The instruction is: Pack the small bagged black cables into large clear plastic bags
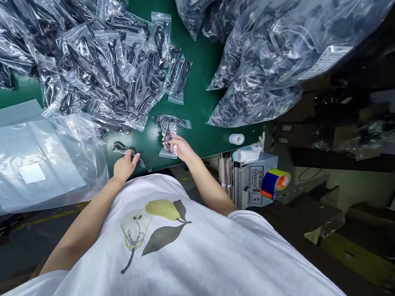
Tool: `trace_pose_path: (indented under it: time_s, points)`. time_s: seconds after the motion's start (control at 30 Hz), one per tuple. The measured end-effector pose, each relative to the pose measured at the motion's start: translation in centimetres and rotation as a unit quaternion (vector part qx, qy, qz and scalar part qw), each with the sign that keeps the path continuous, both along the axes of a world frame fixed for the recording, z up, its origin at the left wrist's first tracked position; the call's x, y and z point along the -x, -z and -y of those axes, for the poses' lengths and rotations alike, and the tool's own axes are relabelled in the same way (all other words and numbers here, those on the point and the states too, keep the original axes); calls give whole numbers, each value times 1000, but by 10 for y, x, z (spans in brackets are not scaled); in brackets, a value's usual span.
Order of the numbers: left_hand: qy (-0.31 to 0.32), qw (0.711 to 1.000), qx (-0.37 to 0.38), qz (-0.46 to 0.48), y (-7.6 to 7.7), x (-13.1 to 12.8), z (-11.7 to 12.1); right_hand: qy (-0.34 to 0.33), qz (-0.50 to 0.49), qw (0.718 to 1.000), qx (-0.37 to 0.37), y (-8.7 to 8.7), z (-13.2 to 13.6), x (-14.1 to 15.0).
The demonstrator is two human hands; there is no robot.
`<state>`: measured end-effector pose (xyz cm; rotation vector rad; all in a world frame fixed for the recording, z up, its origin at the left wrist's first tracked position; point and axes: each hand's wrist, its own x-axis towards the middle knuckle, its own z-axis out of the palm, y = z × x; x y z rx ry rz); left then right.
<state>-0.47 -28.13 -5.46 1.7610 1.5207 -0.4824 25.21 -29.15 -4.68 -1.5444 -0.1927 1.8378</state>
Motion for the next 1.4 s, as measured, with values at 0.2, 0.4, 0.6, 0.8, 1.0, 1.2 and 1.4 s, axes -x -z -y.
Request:
trace_pose_path:
  time_s: [0.2,0.4,0.6,0.8,1.0,1.2,1.4]
  points:
    - [-152,973,-27,173,0,13,22,1,-14,1000,-7,-5,2,4]
    - [-274,869,89,403,-13,11,22,-27,39,998,-36,-5,16,30]
    - [-365,803,166,441,-15,5,18,-128,166,975,-69,-9,37,75]
    - [-356,876,85,315,-14,-8,16,-342,469,809,-88,-21,24,43]
    - [-68,968,-72,229,-43,-24,-21,-420,584,660,-215,7,-37,-37]
    - [-125,972,-27,197,-46,-91,-103,-516,595,579,-210,25,-28,-45]
    - [-163,973,-5,161,-7,-116,-129,-507,648,509,-254,3,-78,-118]
